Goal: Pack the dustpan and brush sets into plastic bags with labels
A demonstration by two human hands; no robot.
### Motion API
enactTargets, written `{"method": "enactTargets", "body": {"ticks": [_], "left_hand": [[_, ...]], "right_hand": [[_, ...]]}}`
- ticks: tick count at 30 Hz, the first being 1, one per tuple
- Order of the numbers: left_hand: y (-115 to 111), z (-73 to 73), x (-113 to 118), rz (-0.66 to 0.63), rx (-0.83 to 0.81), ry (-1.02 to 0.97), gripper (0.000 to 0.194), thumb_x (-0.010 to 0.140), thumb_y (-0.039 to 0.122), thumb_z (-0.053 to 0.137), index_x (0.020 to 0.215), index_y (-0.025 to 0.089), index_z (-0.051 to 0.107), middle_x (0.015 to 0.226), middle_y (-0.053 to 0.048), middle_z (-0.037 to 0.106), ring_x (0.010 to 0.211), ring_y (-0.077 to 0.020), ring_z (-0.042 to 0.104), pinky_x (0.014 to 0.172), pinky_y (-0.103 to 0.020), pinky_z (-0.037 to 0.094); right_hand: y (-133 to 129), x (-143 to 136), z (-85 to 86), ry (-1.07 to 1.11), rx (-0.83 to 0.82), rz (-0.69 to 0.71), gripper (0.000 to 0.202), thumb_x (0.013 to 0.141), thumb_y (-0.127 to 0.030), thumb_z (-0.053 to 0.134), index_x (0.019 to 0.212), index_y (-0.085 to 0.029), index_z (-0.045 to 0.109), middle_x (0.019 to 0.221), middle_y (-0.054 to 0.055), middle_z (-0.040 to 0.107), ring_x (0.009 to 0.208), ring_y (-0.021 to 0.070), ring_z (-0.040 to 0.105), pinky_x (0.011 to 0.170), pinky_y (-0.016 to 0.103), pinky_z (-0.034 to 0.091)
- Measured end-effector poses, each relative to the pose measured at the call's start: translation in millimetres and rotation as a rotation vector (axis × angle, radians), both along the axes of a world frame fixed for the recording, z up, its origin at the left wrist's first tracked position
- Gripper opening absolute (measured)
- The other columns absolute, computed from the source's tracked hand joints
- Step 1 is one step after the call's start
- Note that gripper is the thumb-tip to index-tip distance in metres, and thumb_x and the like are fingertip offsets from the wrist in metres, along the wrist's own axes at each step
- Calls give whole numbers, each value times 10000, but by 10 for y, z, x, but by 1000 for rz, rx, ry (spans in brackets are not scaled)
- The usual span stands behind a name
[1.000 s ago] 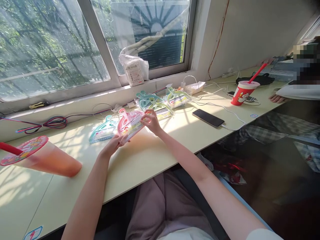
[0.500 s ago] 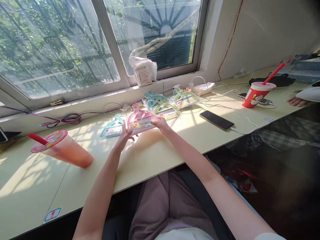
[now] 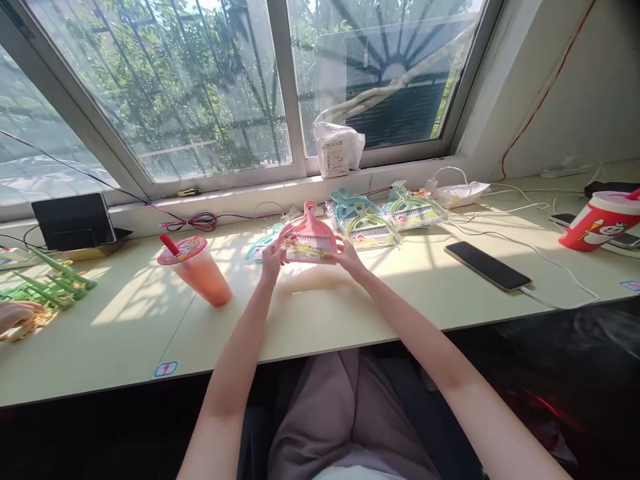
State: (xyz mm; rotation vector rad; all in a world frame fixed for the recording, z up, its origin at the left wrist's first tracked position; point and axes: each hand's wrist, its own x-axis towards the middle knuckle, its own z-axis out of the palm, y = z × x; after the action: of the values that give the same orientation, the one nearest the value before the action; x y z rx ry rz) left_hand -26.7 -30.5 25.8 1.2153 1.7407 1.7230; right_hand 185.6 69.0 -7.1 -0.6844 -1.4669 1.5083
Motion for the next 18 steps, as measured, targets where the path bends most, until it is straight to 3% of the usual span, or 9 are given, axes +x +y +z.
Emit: {"method": "enactTargets", "body": {"ticks": [4,8,13,18], "left_hand": [[-113,39,-154,246,-10,361,325,821,315,574,1077,180,721,830,-65,728,791,-227,661,681,-296,469],[-243,-4,-339,448,-123,591,479,944,364,477,1378,196,594,1061,-148,726,1034,-327,650,872,-390,455],[-289,-149,-665,584,-261,527,446,988,319,376,1334,170,615,1227,-174,657,1221,-342,541,1024,-455,403],[-279,-284,-884,741,-369,368,380,956,250,423,1255,154,637,1370,-207,533,1323,-364,444,1041,-495,394]], "right_hand": [[-88,-170,9,-7,-20,36,824,476,-347,906,1184,-243,497,1095,94,708,1005,305,694,877,501,584],[-215,-492,48,-45,-11,0,807,499,-337,874,1205,-241,495,1064,72,694,976,287,697,820,446,600],[-420,-1051,34,-114,-4,-36,701,575,-206,819,1202,-209,504,1060,71,685,1023,265,686,833,389,593],[-540,-1363,15,-189,16,-23,585,660,-149,753,1187,-244,517,1013,42,690,859,223,708,795,380,597]]}}
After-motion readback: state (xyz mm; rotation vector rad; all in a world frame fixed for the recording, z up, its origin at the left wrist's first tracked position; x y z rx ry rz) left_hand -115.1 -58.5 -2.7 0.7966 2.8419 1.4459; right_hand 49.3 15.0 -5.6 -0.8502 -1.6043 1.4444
